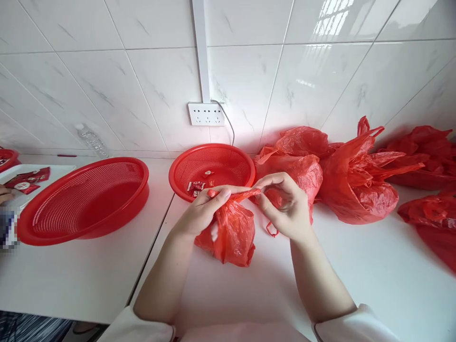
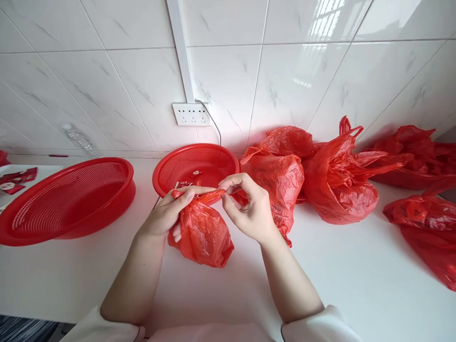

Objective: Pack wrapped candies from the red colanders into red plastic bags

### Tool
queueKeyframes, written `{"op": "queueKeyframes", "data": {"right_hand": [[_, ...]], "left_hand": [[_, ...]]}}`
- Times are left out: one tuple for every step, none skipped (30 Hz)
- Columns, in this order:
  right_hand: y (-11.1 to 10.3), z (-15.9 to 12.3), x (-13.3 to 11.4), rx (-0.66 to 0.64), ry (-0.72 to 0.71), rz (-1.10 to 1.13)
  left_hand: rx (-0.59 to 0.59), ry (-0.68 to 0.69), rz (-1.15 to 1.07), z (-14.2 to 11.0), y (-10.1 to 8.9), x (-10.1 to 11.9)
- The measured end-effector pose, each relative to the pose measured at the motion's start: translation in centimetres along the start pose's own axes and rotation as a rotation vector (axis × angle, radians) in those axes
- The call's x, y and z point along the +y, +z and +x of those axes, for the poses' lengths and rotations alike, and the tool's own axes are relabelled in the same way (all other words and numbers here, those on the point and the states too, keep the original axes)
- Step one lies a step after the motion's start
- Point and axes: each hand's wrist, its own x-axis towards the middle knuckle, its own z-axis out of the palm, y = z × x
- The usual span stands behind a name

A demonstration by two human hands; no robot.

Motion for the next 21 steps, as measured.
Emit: {"op": "queueKeyframes", "data": {"right_hand": [[-0.2,0.0,-0.1,0.003,-0.031,0.006],[-0.4,-0.1,-0.3,-0.007,-0.074,0.011],[-0.7,-0.1,-0.5,-0.042,-0.123,0.014],[-0.9,-0.2,-0.8,-0.115,-0.170,0.014],[-1.0,-0.2,-1.0,-0.226,-0.207,0.008],[-1.1,-0.2,-1.3,-0.362,-0.230,-0.004],[-1.1,-0.2,-1.4,-0.495,-0.240,-0.011],[-1.0,-0.2,-1.4,-0.590,-0.235,-0.007],[-0.8,-0.2,-1.4,-0.621,-0.218,0.008],[-0.5,-0.2,-1.1,-0.581,-0.192,0.033],[0.0,-0.1,-0.8,-0.485,-0.156,0.065],[0.5,-0.1,-0.4,-0.369,-0.108,0.101],[1.0,0.0,0.1,-0.263,-0.050,0.137],[1.5,0.1,0.6,-0.192,0.016,0.175],[1.9,0.1,1.1,-0.160,0.085,0.217],[2.3,0.2,1.5,-0.163,0.155,0.263],[2.5,0.2,1.9,-0.188,0.217,0.306],[2.7,0.2,2.2,-0.224,0.262,0.346],[2.8,0.2,2.4,-0.267,0.286,0.381],[2.8,0.2,2.5,-0.316,0.294,0.407],[2.7,0.1,2.6,-0.359,0.288,0.418]], "left_hand": [[0.001,-0.014,-0.060,0.0,-0.1,-0.2],[0.015,-0.016,-0.113,0.2,-0.2,-0.4],[0.037,-0.012,-0.154,0.3,-0.3,-0.6],[0.057,-0.007,-0.181,0.5,-0.4,-0.8],[0.064,-0.005,-0.193,0.7,-0.4,-0.8],[0.054,-0.003,-0.182,0.8,-0.4,-0.9],[0.028,0.008,-0.148,0.8,-0.4,-0.8],[-0.010,0.031,-0.091,0.7,-0.4,-0.7],[-0.047,0.061,-0.009,0.5,-0.3,-0.5],[-0.076,0.094,0.100,0.3,-0.1,-0.3],[-0.081,0.128,0.232,-0.1,0.0,-0.1],[-0.060,0.165,0.384,-0.4,0.2,0.0],[-0.013,0.209,0.549,-0.8,0.4,0.0],[0.051,0.267,0.721,-1.1,0.5,0.0],[0.124,0.348,0.883,-1.3,0.7,-0.1],[0.194,0.446,1.018,-1.4,0.7,-0.2],[0.258,0.549,1.113,-1.4,0.8,-0.4],[0.315,0.639,1.169,-1.3,0.8,-0.5],[0.370,0.706,1.194,-1.1,0.7,-0.7],[0.422,0.748,1.203,-0.9,0.6,-0.8],[0.467,0.777,1.209,-0.7,0.5,-0.8]]}}
